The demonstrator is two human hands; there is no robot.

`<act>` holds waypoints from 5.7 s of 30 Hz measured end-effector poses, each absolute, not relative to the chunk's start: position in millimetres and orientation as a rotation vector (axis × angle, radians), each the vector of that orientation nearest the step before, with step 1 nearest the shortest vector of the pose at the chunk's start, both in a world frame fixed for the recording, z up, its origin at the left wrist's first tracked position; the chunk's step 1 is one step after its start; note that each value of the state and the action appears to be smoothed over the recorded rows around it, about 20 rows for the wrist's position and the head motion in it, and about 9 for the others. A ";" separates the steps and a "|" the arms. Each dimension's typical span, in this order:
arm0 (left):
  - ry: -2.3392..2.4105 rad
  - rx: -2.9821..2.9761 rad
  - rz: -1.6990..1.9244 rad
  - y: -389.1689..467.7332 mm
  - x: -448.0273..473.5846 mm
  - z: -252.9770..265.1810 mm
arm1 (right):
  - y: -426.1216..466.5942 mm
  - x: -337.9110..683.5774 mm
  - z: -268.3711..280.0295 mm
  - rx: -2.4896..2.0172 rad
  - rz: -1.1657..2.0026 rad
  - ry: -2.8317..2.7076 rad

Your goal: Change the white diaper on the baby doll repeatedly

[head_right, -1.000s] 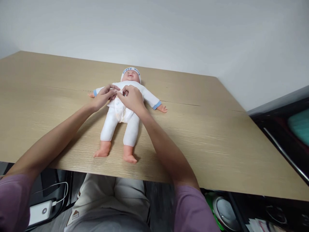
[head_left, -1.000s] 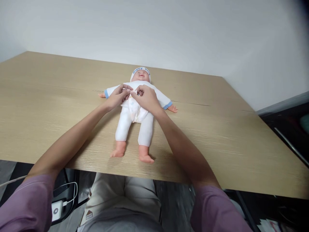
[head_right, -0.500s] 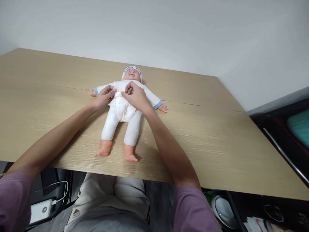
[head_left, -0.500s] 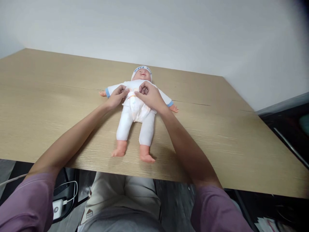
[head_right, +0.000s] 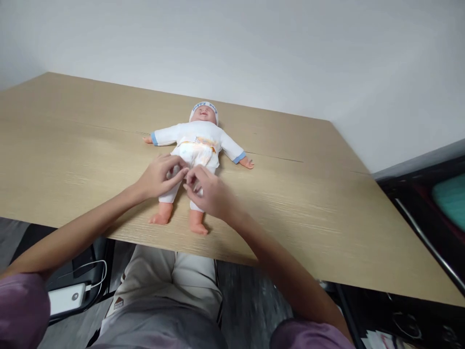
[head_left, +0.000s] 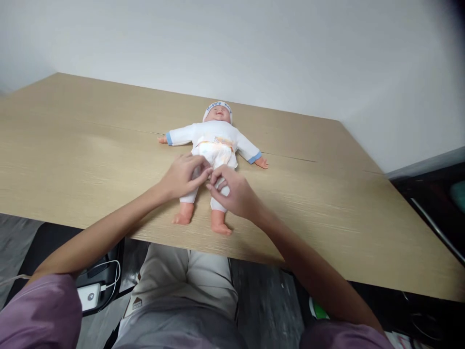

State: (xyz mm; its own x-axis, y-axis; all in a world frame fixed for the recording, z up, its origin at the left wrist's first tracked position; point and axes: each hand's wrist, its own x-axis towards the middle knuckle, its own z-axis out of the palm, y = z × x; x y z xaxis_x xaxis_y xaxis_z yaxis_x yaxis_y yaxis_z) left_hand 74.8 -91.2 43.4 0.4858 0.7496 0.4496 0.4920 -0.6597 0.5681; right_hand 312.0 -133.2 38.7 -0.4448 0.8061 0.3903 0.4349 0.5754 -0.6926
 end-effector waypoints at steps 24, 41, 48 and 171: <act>1.199 2.299 0.883 -77.2 72.6 18.1 | -130.6 313.5 0.4 -1.345 0.216 -2.059; 1.074 2.235 0.901 -80.1 70.8 19.3 | -133.0 315.2 -4.8 -1.371 0.285 -2.079; 1.155 1.916 1.064 -79.0 73.4 7.4 | -126.8 317.6 -3.7 -1.386 0.513 -1.806; 1.812 2.054 0.629 40.7 54.2 52.9 | 22.5 375.6 18.4 -1.762 0.250 -1.886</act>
State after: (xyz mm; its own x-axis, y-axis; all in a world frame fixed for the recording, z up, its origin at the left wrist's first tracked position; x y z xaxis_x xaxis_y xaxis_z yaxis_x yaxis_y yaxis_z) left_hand 54.2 40.7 52.9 0.0936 0.9897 0.1087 0.8442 -0.1368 0.5182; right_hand 375.6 22.5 18.4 0.0024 0.9662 0.2576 0.8659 0.1269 -0.4839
